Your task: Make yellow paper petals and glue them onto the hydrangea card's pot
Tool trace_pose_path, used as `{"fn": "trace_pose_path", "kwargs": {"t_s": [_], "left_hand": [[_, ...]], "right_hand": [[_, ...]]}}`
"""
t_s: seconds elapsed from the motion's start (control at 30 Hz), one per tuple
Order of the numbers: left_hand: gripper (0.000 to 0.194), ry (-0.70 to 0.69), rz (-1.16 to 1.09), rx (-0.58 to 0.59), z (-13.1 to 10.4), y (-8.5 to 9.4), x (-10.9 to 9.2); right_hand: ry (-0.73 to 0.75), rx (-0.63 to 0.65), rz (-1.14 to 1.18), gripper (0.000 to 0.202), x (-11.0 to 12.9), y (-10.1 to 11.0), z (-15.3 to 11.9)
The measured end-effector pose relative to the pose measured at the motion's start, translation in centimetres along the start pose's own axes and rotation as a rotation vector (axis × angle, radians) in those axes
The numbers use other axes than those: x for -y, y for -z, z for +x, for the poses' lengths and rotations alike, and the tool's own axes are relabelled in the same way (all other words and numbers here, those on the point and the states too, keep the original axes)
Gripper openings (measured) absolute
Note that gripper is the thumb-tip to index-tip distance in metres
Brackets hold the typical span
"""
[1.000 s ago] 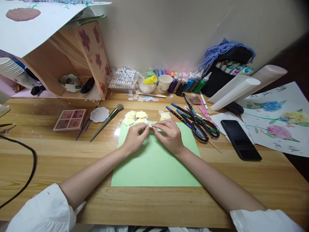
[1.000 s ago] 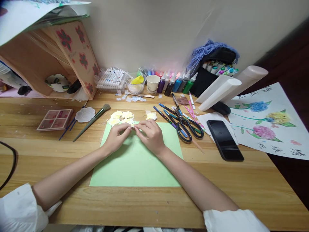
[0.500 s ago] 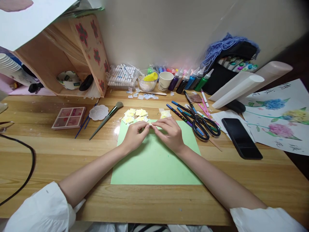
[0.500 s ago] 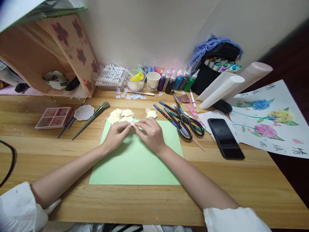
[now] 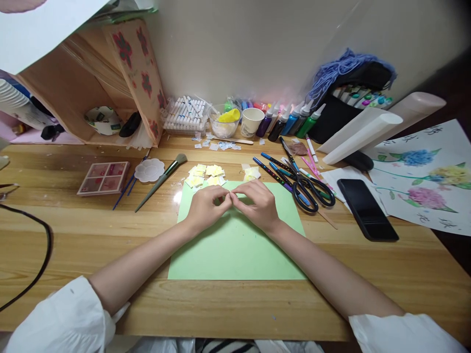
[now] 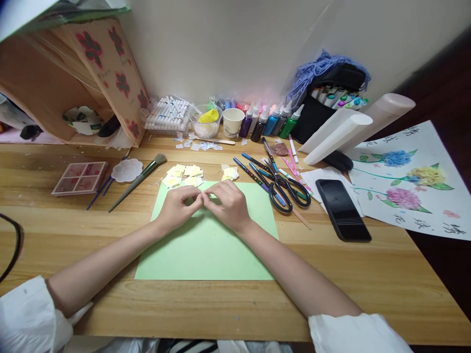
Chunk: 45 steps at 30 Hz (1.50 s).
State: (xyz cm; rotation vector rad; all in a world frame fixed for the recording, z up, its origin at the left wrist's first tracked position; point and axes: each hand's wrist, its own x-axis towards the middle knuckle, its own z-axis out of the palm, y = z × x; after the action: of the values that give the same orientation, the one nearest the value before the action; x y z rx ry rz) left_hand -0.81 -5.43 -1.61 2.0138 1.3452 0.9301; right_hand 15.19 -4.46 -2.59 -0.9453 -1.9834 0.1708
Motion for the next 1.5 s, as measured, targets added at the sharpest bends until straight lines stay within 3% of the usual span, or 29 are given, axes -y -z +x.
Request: {"fn": "trace_pose_path", "kwargs": {"t_s": [0.13, 0.47, 0.83, 1.07, 1.23, 1.37, 1.5], "left_hand": [[0.023, -0.007, 0.031, 0.008, -0.1, 0.0, 0.0], [0.032, 0.069, -0.146, 0.028, 0.3, 0.6, -0.2], [0.027, 0.062, -0.055, -0.023, 0.1, 0.0, 0.2], [0.024, 0.011, 0.045, -0.022, 0.0, 0.1, -0.1], [0.019, 0.115, -0.203, -0.077, 0.2, 0.1, 0.2], [0.019, 0.208, -0.462, -0.068, 0.5, -0.2, 0.8], [0.02, 0.248, -0.563, -0.06, 0.7, -0.3, 1.0]], "right_hand": [[-0.008, 0.013, 0.0, 0.005, 0.0, 0.0, 0.0], [0.025, 0.025, -0.018, 0.009, 0.0, 0.0, 0.0], [0.04, 0.033, -0.025, 0.005, 0.4, 0.0, -0.2], [-0.098, 0.04, 0.074, 0.007, 0.5, 0.0, 0.0], [-0.19, 0.024, 0.1, 0.007, 0.4, 0.1, 0.2], [-0.181, 0.012, 0.086, 0.008, 0.3, 0.1, 0.1], [-0.144, 0.001, 0.056, 0.008, 0.2, 0.1, 0.0]]}}
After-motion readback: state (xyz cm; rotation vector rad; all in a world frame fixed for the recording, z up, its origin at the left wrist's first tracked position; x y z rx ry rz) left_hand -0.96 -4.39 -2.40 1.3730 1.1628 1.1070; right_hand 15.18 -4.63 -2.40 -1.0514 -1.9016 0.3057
